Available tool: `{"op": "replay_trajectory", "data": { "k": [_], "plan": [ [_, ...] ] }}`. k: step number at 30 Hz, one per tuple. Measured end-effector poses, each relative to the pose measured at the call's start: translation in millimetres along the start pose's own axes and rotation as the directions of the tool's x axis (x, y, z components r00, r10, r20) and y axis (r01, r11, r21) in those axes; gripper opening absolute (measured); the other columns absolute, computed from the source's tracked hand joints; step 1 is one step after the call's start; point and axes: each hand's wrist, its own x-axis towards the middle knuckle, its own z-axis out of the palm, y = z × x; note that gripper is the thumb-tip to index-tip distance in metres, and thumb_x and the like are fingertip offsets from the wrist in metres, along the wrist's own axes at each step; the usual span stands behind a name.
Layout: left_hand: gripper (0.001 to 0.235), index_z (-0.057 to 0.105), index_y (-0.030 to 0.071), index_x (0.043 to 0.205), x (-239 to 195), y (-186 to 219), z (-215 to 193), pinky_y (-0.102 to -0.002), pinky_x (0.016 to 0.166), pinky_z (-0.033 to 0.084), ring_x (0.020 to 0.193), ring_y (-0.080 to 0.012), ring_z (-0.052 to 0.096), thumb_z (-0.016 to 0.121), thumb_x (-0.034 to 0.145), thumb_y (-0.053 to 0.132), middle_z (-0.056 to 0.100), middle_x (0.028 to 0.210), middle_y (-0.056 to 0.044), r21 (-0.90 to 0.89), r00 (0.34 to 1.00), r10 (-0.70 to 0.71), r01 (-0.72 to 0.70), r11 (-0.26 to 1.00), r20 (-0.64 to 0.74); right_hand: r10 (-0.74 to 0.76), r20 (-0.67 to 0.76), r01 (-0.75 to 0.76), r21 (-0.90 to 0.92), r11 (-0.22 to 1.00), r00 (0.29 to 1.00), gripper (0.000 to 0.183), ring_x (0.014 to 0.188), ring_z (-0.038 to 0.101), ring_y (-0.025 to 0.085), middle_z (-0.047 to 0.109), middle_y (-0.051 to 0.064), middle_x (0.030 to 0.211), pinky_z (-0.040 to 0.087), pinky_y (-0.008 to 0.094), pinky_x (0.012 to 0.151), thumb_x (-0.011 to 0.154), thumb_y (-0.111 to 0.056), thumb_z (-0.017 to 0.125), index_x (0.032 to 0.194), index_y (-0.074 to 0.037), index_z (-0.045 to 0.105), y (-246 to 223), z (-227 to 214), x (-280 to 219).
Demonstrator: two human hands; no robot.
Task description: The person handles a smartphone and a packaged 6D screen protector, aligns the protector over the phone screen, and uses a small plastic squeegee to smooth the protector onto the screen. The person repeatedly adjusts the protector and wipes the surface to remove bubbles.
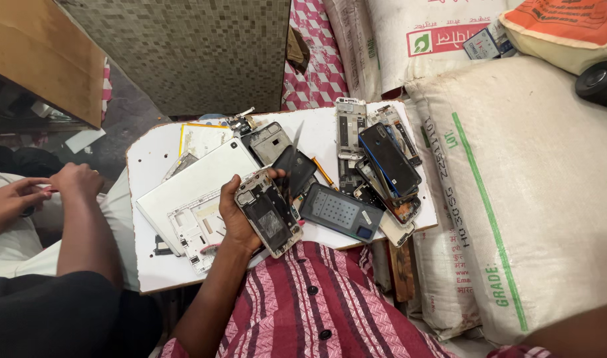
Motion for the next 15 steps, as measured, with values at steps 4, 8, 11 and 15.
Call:
{"op": "replay_trajectory", "data": {
  "k": [4, 8, 11, 15],
  "plan": [
    [0.061, 0.062, 0.010, 0.118, 1, -6, -8, -0.043, 0.091, 0.059, 0.110, -0.0252, 0.065, 0.055, 0.096, 0.067, 0.066, 0.123, -0.010, -0.057, 0.997, -0.012, 0.016, 0.998, 0.070, -0.052, 0.387, 0.016, 0.095, 0.995, 0.921, 0.084, 0.096, 0.076, 0.020, 0.073, 0.013, 0.124, 0.065, 0.033, 0.078, 0.060, -0.018, 0.092, 0.138, -0.013, 0.060, -48, 48, -9],
    [0.058, 0.057, 0.015, 0.114, -2, -9, -12, -0.039, 0.091, 0.058, 0.113, -0.0244, 0.063, 0.061, 0.095, 0.069, 0.064, 0.120, -0.008, 0.039, 0.998, -0.020, 0.018, 0.999, 0.066, -0.090, 0.733, -0.060, 0.176, 0.983, 0.674, 0.101, 0.096, 0.074, 0.019, 0.071, 0.012, 0.125, 0.064, 0.037, 0.076, 0.055, -0.030, 0.098, 0.145, -0.016, 0.054, -49, 202, -56],
    [0.064, 0.054, 0.016, 0.113, 2, -7, -9, -0.039, 0.094, 0.061, 0.111, -0.0233, 0.064, 0.065, 0.086, 0.073, 0.061, 0.113, -0.005, 0.058, 0.998, -0.050, 0.049, 0.997, 0.023, -0.069, 0.832, -0.134, 0.169, 0.976, 0.550, 0.130, 0.086, 0.076, 0.021, 0.075, 0.014, 0.107, 0.063, 0.035, 0.078, 0.050, -0.039, 0.098, 0.158, -0.017, 0.030, -45, 270, -72],
    [0.080, 0.047, 0.017, 0.114, -2, -9, -12, -0.036, 0.090, 0.062, 0.106, -0.0190, 0.062, 0.073, 0.072, 0.080, 0.056, 0.110, -0.002, 0.158, 0.993, -0.016, -0.002, 0.987, 0.117, -0.040, 0.782, -0.148, 0.168, 0.975, 0.621, 0.128, 0.084, 0.076, 0.018, 0.075, 0.014, 0.094, 0.060, 0.032, 0.076, 0.060, -0.033, 0.097, 0.160, -0.008, 0.022, -58, 296, -93]
  ]
}}
